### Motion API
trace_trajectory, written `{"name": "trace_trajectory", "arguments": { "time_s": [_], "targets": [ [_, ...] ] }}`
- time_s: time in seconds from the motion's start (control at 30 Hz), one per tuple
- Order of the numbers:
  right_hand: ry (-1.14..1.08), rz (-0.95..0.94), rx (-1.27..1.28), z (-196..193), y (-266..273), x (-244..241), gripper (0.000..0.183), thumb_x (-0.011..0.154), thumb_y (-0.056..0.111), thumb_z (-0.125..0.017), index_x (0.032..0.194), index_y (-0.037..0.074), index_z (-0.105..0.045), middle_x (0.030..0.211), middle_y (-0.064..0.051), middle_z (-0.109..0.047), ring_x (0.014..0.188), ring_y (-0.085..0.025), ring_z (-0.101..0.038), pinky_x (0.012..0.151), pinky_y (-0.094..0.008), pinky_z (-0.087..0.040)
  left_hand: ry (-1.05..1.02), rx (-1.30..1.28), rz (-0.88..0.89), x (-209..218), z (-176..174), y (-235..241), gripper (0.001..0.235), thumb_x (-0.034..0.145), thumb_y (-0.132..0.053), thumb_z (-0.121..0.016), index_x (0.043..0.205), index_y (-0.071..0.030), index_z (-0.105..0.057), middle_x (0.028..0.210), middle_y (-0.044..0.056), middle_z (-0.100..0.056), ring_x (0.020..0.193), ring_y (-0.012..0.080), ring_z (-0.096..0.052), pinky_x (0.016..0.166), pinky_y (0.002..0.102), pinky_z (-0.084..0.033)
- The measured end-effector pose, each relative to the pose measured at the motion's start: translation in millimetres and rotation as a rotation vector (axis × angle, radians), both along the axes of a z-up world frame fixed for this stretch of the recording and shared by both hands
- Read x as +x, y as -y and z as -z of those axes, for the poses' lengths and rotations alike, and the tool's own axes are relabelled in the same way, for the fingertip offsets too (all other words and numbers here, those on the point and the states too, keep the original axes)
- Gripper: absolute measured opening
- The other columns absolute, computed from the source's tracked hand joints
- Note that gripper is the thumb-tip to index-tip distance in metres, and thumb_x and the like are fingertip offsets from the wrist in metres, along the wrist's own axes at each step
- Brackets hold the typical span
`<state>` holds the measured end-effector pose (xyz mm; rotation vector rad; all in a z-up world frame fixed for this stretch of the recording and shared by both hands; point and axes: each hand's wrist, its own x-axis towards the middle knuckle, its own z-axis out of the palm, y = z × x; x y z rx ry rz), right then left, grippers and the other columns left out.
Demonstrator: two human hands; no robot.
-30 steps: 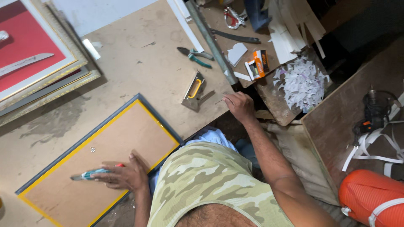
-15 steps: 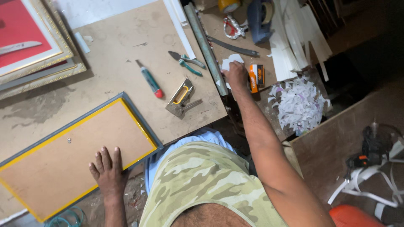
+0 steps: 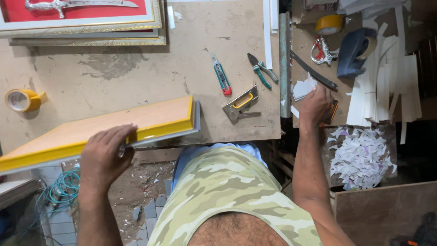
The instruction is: The person assembles a picture frame by applying yellow tape to the edges of a cardboard backing, inserting white corner pieces, and securing them with a staple gun. The person repeats this process for multiple frames, stacking the finished units on the floor.
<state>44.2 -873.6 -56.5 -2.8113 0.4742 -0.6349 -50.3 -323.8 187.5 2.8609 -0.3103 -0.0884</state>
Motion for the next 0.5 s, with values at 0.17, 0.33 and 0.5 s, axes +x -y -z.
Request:
{"name": "trace_trajectory", "arguments": {
  "time_s": [0.17, 0.33, 0.5],
  "targets": [
    [0.081, -0.089, 0.818, -51.9, -72.2, -0.3, 0.014, 0.105, 0.011, -0.067, 0.105, -0.002, -0.069, 0.093, -0.012, -0.072, 0.074, -0.022, -0.069, 0.065, -0.036, -0.057, 0.128, -0.134, 0.174, 52.4, -20.1, 28.6, 0.037, 0.080, -0.013, -0.079, 0.114, -0.012, -0.066, 0.122, 0.007, -0.071, 0.112, 0.0278, -0.068, 0.099, 0.042, -0.053],
    [0.083, -0.441, 1.650, -73.2, -161.6, -14.9, 0.017, 0.099, 0.008, -0.072, 0.112, -0.001, -0.068, 0.098, -0.010, -0.075, 0.085, -0.016, -0.074, 0.077, -0.033, -0.066, 0.176, -0.140, 0.320, 85.2, 1.1, 76.9, 0.034, 0.084, -0.021, -0.081, 0.113, -0.010, -0.069, 0.127, 0.009, -0.067, 0.117, 0.0278, -0.063, 0.096, 0.044, -0.049],
    [0.140, -0.680, 1.808, -62.4, -228.2, -15.8, 0.017, 0.097, -0.002, -0.074, 0.112, 0.001, -0.068, 0.102, -0.006, -0.073, 0.094, -0.015, -0.074, 0.088, -0.034, -0.064, 0.333, -0.169, 0.281, 102.5, 7.1, 95.2, 0.042, 0.082, -0.038, -0.083, 0.111, -0.012, -0.067, 0.115, 0.012, -0.063, 0.108, 0.0315, -0.059, 0.091, 0.046, -0.047]
  ]
}}
